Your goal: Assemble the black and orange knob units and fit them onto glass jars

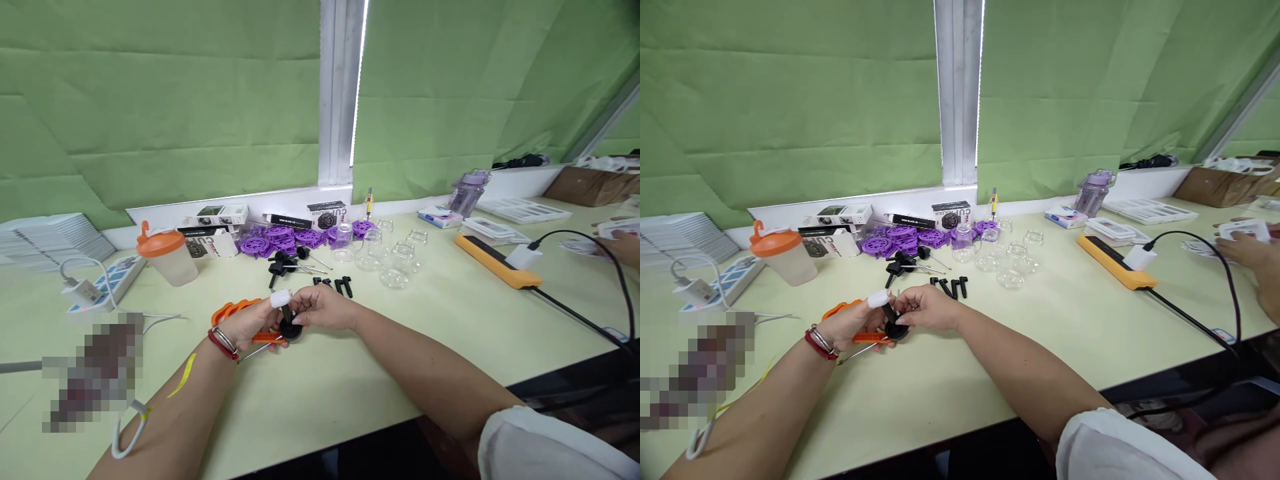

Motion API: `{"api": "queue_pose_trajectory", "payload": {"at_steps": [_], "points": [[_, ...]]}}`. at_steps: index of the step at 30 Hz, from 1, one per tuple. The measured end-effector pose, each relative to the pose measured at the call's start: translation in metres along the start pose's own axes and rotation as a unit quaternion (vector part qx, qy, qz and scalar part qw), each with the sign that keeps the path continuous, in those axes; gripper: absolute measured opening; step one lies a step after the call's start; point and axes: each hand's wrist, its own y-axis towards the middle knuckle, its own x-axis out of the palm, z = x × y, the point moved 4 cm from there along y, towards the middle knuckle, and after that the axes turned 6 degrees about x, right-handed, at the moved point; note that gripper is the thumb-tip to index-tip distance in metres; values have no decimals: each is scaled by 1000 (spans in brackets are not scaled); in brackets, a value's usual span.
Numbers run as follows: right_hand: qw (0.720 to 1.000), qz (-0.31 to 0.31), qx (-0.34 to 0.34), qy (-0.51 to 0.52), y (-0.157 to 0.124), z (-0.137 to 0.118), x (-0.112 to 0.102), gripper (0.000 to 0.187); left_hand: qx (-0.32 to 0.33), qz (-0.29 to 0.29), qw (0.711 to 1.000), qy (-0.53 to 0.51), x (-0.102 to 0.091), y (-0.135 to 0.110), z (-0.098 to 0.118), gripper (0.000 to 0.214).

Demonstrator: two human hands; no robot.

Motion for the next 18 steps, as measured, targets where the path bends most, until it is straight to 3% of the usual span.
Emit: {"api": "queue_pose_trajectory", "payload": {"at_steps": [18], "points": [[998, 48, 20, -23, 0, -1, 1, 13, -8, 8, 1000, -3, 3, -2, 0, 72]]}}
